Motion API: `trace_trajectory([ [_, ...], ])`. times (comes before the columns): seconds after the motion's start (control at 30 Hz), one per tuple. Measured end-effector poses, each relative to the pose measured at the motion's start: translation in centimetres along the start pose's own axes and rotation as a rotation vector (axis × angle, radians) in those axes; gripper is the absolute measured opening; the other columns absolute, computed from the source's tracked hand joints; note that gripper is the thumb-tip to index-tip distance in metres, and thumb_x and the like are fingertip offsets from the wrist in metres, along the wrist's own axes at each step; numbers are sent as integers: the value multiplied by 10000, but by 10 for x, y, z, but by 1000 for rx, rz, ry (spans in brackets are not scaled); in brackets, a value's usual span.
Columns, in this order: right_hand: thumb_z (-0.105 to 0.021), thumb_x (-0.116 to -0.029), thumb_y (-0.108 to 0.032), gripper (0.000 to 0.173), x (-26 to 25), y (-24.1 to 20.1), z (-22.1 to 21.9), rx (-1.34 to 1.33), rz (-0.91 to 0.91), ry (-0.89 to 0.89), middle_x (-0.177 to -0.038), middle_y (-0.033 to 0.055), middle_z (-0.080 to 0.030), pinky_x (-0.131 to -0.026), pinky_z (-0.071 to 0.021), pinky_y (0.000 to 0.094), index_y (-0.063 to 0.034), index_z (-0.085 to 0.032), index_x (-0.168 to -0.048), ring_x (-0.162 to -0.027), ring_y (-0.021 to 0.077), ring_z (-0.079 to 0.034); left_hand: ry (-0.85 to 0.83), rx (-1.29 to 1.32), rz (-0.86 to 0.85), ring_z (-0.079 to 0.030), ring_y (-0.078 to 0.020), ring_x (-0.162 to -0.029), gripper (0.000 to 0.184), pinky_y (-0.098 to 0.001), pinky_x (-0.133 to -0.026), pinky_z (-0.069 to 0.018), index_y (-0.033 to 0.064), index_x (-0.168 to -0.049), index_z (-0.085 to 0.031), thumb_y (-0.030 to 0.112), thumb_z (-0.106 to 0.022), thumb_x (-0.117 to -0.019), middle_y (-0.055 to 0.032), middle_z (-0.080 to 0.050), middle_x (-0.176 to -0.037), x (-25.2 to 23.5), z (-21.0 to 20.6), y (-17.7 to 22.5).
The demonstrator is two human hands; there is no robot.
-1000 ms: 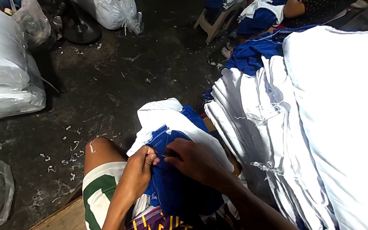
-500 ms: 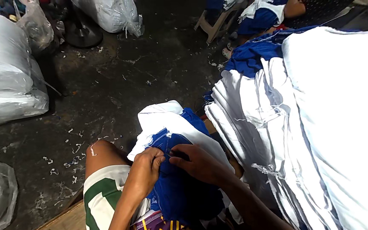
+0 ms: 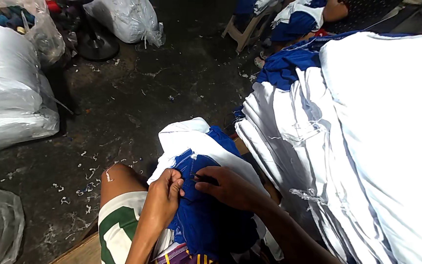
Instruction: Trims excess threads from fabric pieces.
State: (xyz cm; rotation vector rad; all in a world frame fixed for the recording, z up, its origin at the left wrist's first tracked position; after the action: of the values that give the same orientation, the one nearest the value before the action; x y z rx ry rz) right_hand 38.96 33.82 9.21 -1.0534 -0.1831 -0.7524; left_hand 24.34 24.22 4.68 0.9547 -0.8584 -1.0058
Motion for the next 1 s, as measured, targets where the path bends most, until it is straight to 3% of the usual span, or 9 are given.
trace_trajectory([
  [0.07, -563, -1056, -359, 336, 1, 3, 2, -49, 20, 0, -947, 38, -662, -771, -492, 246, -65, -701, -1143, -832, 70, -600, -43, 10, 5, -661, -45, -686, 224, -221, -662, -583, 84, -1189, -634, 190, -596, -996, 47, -671, -817, -2, -2, -1],
  [0.1, -562, -1055, -367, 331, 1, 5, 2, -63, 13, -3, -931, 24, -661, -755, -493, 239, -79, -701, -1141, -812, 58, -599, -51, -17, -2, -647, -51, -705, 233, -236, -676, -571, 82, -1190, -657, 199, -598, -997, 41, -664, -833, -2, -3, -1],
  [0.17, -567, -1052, -375, 329, 2, 6, 1, -80, 0, 1, -922, 12, -661, -745, -493, 236, -90, -700, -1148, -800, 48, -597, -15, -70, -21, -635, -47, -732, 148, -240, -693, -546, 106, -1014, -718, 197, -603, -994, 36, -674, -831, -3, -3, 1],
  [0.23, -579, -1045, -374, 330, 3, 5, 1, -92, -3, 18, -937, 14, -663, -759, -497, 236, -88, -702, -1153, -817, 49, -601, 38, -64, -13, -639, -37, -684, 142, -225, -651, -551, 119, -929, -722, 181, -609, -989, 42, -677, -787, -1, -3, 1],
  [0.33, -584, -1042, -370, 333, 5, 6, -1, -109, -4, 45, -946, 19, -657, -756, -493, 238, -84, -702, -1164, -823, 56, -596, 88, -35, -13, -614, -16, -589, 144, -191, -564, -527, 137, -903, -683, 181, -582, -996, 78, -643, -686, 2, -3, -1],
  [0.6, -587, -1035, -388, 325, 4, 10, -4, -69, 20, 96, -926, 2, -659, -741, -499, 247, -106, -715, -1133, -813, 61, -603, 99, -56, -32, -588, -11, -567, 179, -194, -550, -505, 140, -910, -605, 185, -488, -1037, 98, -602, -642, 4, -4, 1],
  [0.87, -571, -1038, -414, 356, 2, 5, -8, 34, 25, 79, -935, 22, -640, -754, -519, 305, -107, -717, -1143, -840, 109, -615, 74, 22, 25, -612, -37, -583, 171, -212, -562, -522, 126, -969, -591, 198, -468, -1062, 76, -627, -674, 5, -3, -3],
  [1.0, -588, -1034, -393, 335, 1, 8, -5, -10, 71, 99, -917, 14, -654, -737, -510, 266, -97, -718, -1117, -811, 76, -607, -10, 45, 6, -645, -56, -673, 202, -239, -629, -571, 123, -1145, -624, 270, -561, -1023, 55, -649, -799, 1, -4, -5],
])
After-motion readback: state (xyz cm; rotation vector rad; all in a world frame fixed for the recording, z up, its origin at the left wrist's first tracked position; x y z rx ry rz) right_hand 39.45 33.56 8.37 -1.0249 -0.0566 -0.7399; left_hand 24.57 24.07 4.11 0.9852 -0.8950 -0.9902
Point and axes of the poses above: each hand's wrist, its own x-axis away from the middle knuckle, its own z-axis out of the back of the hand, y = z × x, the point moved 6 cm from there along -x, towards the middle knuckle
